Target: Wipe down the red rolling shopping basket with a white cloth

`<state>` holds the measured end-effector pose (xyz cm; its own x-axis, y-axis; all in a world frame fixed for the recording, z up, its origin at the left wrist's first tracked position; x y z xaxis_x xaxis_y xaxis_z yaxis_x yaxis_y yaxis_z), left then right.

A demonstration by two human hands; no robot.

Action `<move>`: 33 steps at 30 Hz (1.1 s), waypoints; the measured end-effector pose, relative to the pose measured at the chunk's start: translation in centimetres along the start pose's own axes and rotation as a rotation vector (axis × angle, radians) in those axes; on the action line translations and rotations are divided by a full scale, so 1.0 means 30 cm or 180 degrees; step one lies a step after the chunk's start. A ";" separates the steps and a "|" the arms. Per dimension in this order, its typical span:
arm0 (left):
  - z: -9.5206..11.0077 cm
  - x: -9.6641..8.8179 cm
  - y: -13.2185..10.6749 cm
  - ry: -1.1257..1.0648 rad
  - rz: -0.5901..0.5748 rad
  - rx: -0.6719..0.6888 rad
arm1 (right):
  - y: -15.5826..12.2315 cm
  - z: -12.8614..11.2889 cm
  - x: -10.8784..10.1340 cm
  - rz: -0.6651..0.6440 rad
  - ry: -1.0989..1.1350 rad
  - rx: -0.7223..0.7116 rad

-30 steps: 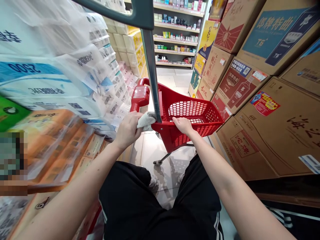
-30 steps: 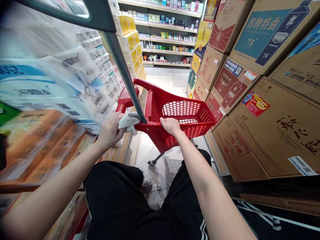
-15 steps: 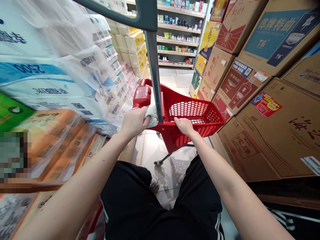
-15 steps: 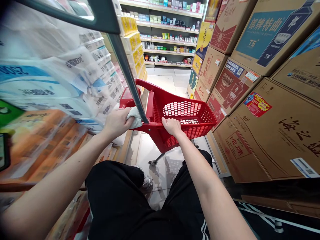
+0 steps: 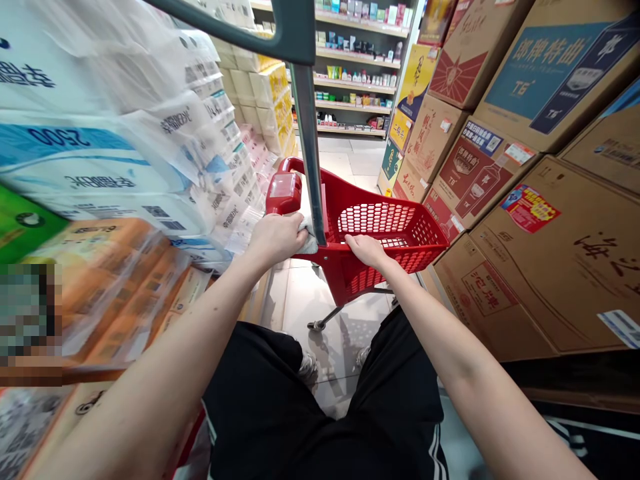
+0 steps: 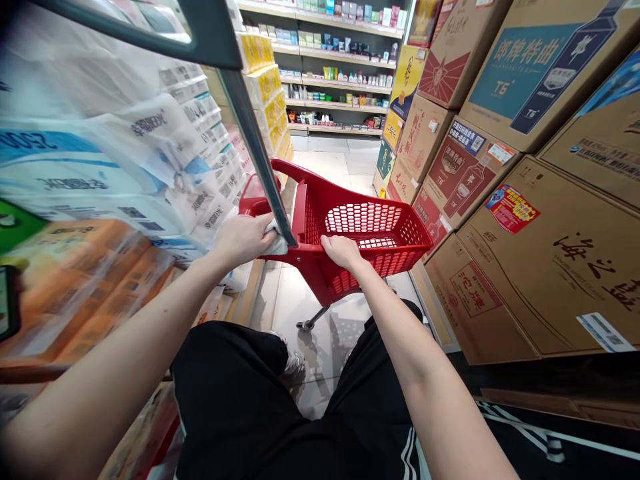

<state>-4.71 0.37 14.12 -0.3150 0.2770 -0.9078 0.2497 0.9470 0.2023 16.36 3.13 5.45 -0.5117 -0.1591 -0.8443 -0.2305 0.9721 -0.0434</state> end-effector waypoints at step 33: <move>0.051 0.038 -0.060 -0.0468 0.1330 -0.0650 | -0.015 -0.104 -0.002 0.0265 0.0119 -0.0410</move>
<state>-4.11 -1.28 12.14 -0.0897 0.6283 -0.7728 0.1378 0.7763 0.6151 13.90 2.15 7.18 -0.5634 -0.0874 -0.8215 -0.2889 0.9524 0.0969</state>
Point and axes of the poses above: each hand's wrist, its own y-axis towards the middle knuckle, its own x-axis out of the palm, z = x × y, the point moved 2 cm from there along y, towards the middle knuckle, and after that the axes turned 13 degrees about y, right-handed, at the moved point
